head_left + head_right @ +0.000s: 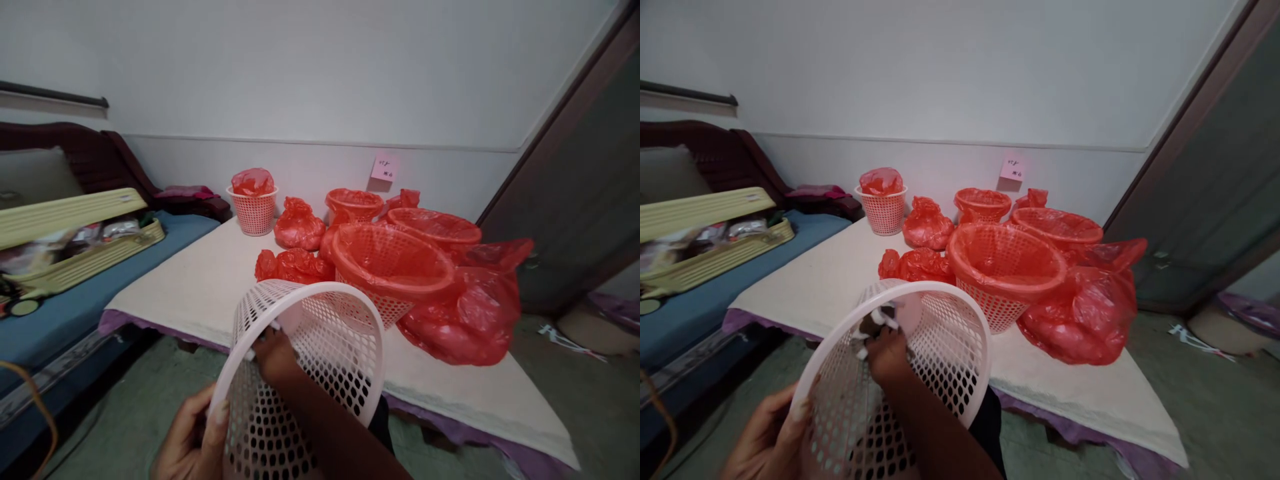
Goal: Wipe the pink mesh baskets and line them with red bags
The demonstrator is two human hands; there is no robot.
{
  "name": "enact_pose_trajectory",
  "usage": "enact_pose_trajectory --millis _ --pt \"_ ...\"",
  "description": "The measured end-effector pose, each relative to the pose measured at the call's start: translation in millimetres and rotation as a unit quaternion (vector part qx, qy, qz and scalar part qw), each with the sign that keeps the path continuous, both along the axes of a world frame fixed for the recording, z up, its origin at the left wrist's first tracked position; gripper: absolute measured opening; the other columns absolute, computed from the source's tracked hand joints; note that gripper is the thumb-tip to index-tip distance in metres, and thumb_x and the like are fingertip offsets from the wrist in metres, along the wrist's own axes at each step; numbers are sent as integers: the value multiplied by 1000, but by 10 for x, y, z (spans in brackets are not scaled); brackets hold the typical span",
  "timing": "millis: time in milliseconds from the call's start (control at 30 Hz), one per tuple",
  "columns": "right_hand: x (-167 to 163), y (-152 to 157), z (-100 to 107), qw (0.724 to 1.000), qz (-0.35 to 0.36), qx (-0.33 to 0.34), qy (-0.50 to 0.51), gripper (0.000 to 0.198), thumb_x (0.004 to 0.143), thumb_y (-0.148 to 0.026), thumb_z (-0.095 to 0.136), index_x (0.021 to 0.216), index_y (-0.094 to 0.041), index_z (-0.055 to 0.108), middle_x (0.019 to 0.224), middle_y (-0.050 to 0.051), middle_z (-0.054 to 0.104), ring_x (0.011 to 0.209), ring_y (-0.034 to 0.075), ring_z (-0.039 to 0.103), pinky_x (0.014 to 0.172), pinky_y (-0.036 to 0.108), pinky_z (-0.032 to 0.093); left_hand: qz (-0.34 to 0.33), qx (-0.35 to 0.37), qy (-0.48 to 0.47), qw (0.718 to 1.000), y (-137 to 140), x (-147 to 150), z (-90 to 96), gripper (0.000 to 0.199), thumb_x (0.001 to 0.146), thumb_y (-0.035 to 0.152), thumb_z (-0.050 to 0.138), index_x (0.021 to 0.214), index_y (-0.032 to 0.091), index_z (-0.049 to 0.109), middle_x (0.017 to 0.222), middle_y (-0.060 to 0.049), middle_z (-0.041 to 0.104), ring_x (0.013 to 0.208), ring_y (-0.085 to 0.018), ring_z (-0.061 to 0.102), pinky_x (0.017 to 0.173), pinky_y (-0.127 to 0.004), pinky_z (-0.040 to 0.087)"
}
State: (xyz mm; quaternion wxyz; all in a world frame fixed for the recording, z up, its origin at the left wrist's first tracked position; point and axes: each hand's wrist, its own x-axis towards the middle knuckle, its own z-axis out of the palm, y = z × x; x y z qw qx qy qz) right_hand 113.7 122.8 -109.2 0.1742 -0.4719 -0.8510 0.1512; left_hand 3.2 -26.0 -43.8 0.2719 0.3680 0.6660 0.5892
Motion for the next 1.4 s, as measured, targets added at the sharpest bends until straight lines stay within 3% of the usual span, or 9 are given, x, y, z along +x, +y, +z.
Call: enact_pose_trajectory --millis 200,333,467,667,767,900,1000,1167,1400 --pt "176 -283 253 995 51 -25 -81 28 74 -16 61 101 -15 69 104 18 68 92 30 66 79 43 54 10 2 20 1000 39 -19 39 52 63 65 76 97 26 73 94 -1 76 84 -17 69 71 -19 56" --pt "350 -844 574 987 128 -69 72 16 80 -23 60 94 -19 67 104 8 69 89 20 65 75 28 52 54 21 41 997 120 -22 227 53 65 71 69 93 27 72 84 2 75 77 -14 66 67 -18 52" --pt "494 -1240 781 956 156 -148 199 30 92 -24 53 120 -25 60 112 1 70 97 16 66 75 21 51 72 15 36 997 164 7 348 53 65 73 68 90 27 71 80 4 72 73 -13 63 65 -19 50" --pt "808 -1197 545 999 47 8 -27 12 77 -21 68 89 -17 68 91 13 72 89 29 66 82 44 54 62 38 29 997 171 -2 349 50 64 70 72 91 28 73 87 4 73 76 -12 63 68 -18 50" --pt "821 -1221 324 982 89 156 -56 14 76 -32 71 82 -21 65 81 9 69 77 25 64 70 41 54 66 44 54 995 214 -41 373 46 68 67 71 92 28 73 85 4 72 74 -11 62 67 -18 49" --pt "603 -1337 123 929 3 365 62 7 85 -30 64 90 -25 64 83 6 69 70 24 61 60 38 51 57 56 58 995 342 -98 480 45 69 65 71 91 25 73 79 4 69 71 -12 61 61 -17 48" --pt "462 -1364 86 913 -20 402 69 14 87 -21 58 99 -22 64 88 10 70 68 25 61 59 39 51 26 58 40 997 439 -130 576 49 64 66 74 87 23 72 75 3 68 65 -12 60 55 -18 49" --pt "290 -1347 203 948 10 310 70 18 83 -22 62 101 -21 63 82 7 66 68 23 61 66 42 55 51 57 14 997 408 -113 617 51 62 66 75 87 22 70 70 3 67 58 -13 59 47 -19 48" --pt "105 -1321 407 985 77 25 149 59 68 -43 79 117 -19 56 118 13 58 99 27 60 82 39 55 79 16 14 997 134 -38 376 50 70 68 69 95 25 70 84 2 71 74 -14 63 61 -18 52"
